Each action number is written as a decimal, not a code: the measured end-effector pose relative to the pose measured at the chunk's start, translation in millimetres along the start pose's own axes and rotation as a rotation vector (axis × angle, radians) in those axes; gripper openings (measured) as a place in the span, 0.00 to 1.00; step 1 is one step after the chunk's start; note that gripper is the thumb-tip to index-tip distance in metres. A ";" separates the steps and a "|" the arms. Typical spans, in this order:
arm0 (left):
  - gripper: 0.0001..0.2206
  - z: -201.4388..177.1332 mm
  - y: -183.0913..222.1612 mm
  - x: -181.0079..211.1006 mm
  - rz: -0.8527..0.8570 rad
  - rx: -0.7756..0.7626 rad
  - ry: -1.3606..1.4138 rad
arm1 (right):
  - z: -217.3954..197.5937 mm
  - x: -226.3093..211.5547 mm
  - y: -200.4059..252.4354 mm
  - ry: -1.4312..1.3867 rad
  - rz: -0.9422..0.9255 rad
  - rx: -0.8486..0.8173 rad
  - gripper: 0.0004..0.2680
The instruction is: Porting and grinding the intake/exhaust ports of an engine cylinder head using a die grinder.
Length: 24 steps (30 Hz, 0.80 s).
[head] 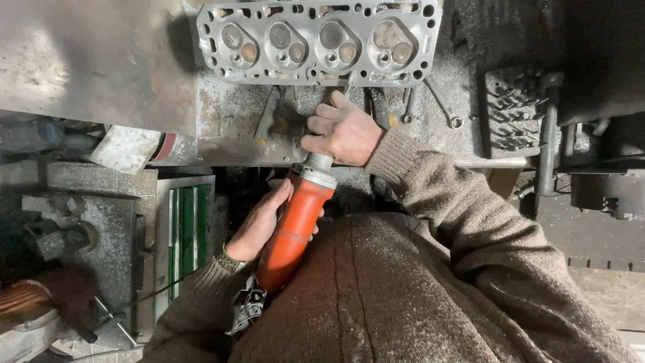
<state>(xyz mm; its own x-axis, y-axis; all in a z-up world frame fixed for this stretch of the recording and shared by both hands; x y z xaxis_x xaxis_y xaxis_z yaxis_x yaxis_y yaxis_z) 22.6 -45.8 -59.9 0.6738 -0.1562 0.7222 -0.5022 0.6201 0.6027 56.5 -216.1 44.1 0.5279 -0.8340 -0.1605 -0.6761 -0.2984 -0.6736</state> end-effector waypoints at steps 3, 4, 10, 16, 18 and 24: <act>0.20 2.4 0.7 3.7 0.016 -0.034 -0.030 | 3.1 0.3 2.7 0.011 -0.025 0.018 0.09; 0.20 2.4 0.7 3.0 0.008 -0.040 -0.028 | 5.9 1.2 4.3 -0.002 -0.018 0.012 0.09; 0.18 3.2 2.0 -0.3 -0.010 0.007 0.028 | -2.0 -1.0 0.6 0.002 0.020 -0.027 0.06; 0.19 2.8 7.1 3.2 -0.039 0.065 0.062 | -1.3 -2.2 0.3 0.016 0.021 -0.033 0.07; 0.19 3.9 9.0 4.5 -0.035 0.064 0.051 | -3.1 -3.3 -1.1 0.010 0.022 -0.033 0.06; 0.21 10.7 18.2 2.4 -0.080 0.065 0.038 | 10.8 -5.9 9.8 0.026 -0.014 -0.023 0.07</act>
<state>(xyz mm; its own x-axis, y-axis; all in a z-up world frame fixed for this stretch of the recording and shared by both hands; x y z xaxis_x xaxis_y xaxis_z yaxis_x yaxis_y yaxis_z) 9.3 -43.1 -43.6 0.7324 -0.1733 0.6585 -0.4796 0.5552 0.6795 52.3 -209.1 30.6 0.5243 -0.8412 -0.1325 -0.6805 -0.3204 -0.6589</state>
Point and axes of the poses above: each hand's wrist, its own y-axis away from the middle knuckle, its own z-axis out of the palm, x = y × z, the point moved 10 cm from there along -y, towards the middle knuckle, and after that the axes turned 8 degrees about z, right-handed, at the moved point
